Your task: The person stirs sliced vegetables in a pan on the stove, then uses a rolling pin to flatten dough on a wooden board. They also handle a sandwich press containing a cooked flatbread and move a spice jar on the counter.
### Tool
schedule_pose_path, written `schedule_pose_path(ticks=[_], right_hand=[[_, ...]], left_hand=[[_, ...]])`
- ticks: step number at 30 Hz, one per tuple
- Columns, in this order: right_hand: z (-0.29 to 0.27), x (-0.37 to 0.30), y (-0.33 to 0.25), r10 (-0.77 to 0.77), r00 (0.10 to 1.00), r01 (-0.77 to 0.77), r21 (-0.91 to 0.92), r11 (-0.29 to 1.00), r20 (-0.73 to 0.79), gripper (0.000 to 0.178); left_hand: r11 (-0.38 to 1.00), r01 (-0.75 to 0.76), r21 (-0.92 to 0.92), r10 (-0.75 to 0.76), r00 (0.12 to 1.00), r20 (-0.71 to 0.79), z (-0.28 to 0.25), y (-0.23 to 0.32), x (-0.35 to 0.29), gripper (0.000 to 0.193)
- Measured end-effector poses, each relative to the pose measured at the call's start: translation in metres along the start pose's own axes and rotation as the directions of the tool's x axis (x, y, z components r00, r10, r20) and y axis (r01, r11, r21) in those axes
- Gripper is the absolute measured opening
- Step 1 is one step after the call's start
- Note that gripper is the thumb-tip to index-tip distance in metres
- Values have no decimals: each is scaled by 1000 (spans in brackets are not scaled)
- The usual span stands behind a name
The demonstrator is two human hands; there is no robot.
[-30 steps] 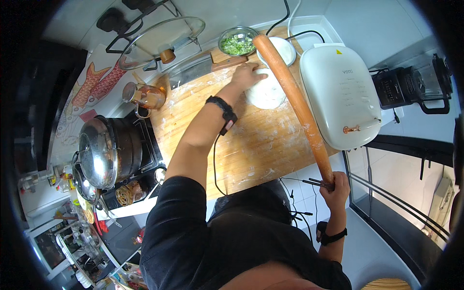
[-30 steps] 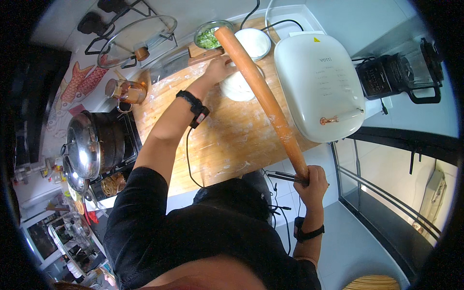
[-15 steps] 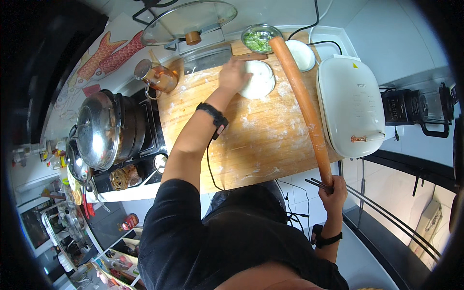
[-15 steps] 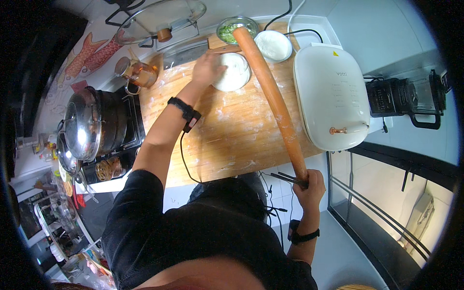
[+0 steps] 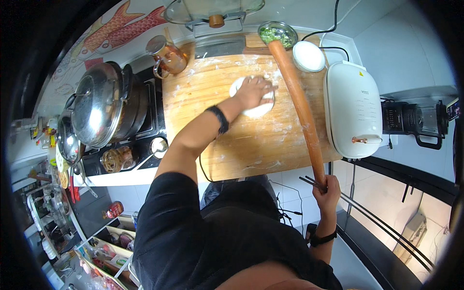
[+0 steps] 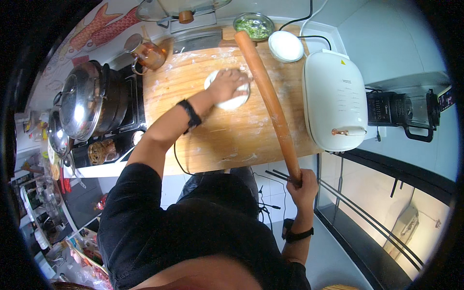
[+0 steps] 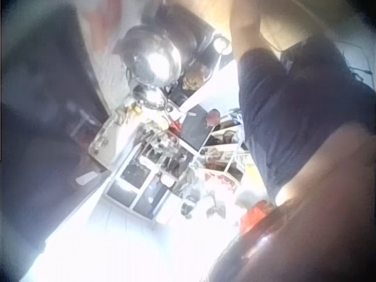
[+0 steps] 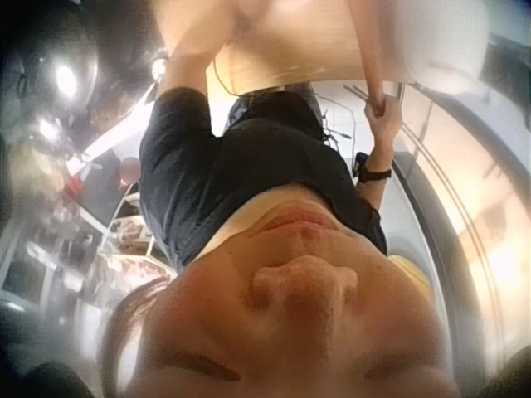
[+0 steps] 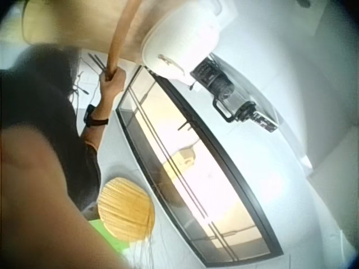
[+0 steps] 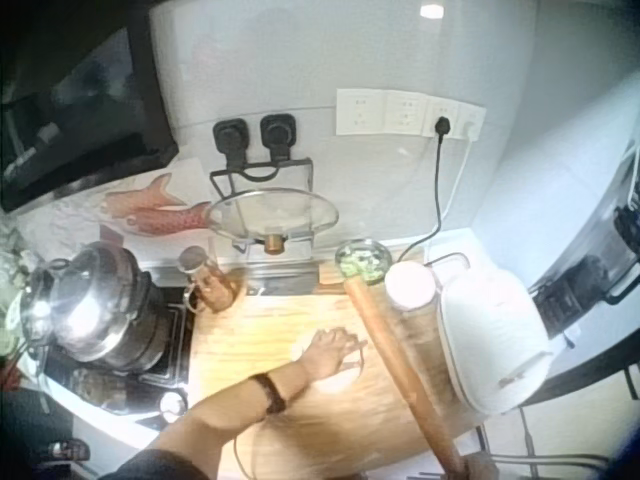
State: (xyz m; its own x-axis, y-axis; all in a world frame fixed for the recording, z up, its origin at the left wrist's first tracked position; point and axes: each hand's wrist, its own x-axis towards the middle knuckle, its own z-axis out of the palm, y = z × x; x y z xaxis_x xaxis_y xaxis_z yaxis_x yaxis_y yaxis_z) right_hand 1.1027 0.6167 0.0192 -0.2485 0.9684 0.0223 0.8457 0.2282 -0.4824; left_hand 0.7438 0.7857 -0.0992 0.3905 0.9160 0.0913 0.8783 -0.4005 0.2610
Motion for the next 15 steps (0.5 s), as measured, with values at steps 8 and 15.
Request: schedule_pose_path(ticks=[8, 15], right_hand=[[61, 32, -15, -247, 960, 246, 25, 969, 129, 37], [103, 70, -50, -489, 825, 517, -30, 856, 283, 34]], left_hand=[[990, -82, -114, 35, 931, -363, -25, 51, -135, 45], [980, 190, -60, -194, 838, -510, -79, 14, -202, 30]])
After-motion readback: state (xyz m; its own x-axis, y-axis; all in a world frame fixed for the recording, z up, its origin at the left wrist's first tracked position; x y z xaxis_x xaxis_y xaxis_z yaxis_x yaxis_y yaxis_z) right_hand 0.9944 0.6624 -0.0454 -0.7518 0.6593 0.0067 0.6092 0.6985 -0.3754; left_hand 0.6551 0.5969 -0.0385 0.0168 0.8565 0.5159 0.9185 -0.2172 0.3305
